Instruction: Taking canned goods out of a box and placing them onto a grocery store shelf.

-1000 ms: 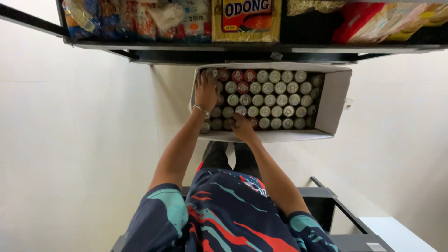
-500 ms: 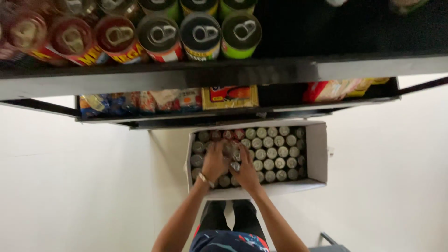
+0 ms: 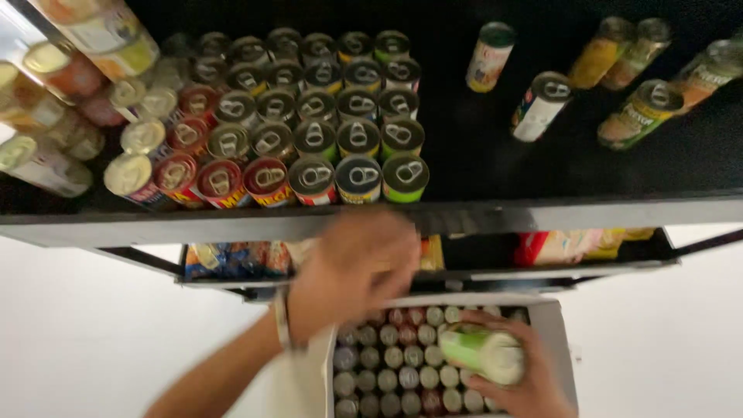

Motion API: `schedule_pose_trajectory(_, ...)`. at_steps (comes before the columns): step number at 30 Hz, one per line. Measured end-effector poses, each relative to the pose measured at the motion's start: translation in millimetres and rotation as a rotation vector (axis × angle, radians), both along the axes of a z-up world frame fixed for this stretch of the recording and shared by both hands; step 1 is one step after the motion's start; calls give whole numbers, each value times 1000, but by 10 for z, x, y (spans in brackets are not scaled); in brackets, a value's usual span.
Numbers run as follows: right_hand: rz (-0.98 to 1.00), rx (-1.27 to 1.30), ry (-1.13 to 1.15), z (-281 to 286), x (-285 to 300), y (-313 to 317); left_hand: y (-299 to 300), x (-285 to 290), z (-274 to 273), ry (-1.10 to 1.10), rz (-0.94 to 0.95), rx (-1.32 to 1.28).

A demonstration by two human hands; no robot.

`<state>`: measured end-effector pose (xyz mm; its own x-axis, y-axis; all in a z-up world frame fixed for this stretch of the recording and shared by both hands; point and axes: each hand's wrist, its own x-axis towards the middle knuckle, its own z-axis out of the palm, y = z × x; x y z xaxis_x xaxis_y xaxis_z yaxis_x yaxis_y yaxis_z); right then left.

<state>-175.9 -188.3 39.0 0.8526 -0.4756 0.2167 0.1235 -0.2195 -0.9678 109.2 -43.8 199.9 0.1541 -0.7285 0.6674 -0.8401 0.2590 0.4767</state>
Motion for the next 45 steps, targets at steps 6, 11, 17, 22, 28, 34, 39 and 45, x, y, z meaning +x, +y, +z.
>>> schedule_pose_trajectory(6, 54, 12, -333, 1093, 328, -688, -1636, 1815, 383, -375, 377, 67)
schedule_pose_trajectory(11, 91, -348, -392, 1707, 1012, -1172, -2495, 2689, 244, -363, 564, 358)
schedule_pose_trajectory(17, -62, -478, -217, 1721, 1685, -1417, -2945, 2513, -9, -493, 839, 542)
schedule_pose_trajectory(22, -141, -526, 13, 1795, 1967, -1351, -2743, 2198, 303, -284, 743, 902)
schedule_pose_trajectory(28, -51, -480, 57, 1719, 2149, -1376, -3053, 2452, -92, -345, 698, 950)
schedule_pose_trajectory(34, -27, -466, 41, 1657, 2151, -1411, -2907, 2458, -16, -125, 577, 852)
schedule_pose_trajectory(39, -51, -511, 69, 1635, 2143, -1416, -2799, 2331, 126, -168, 607, 872)
schedule_pose_trajectory(45, -79, -477, 94, 1552, 2105, -1401, -2751, 2454, 110, -105, 620, 926)
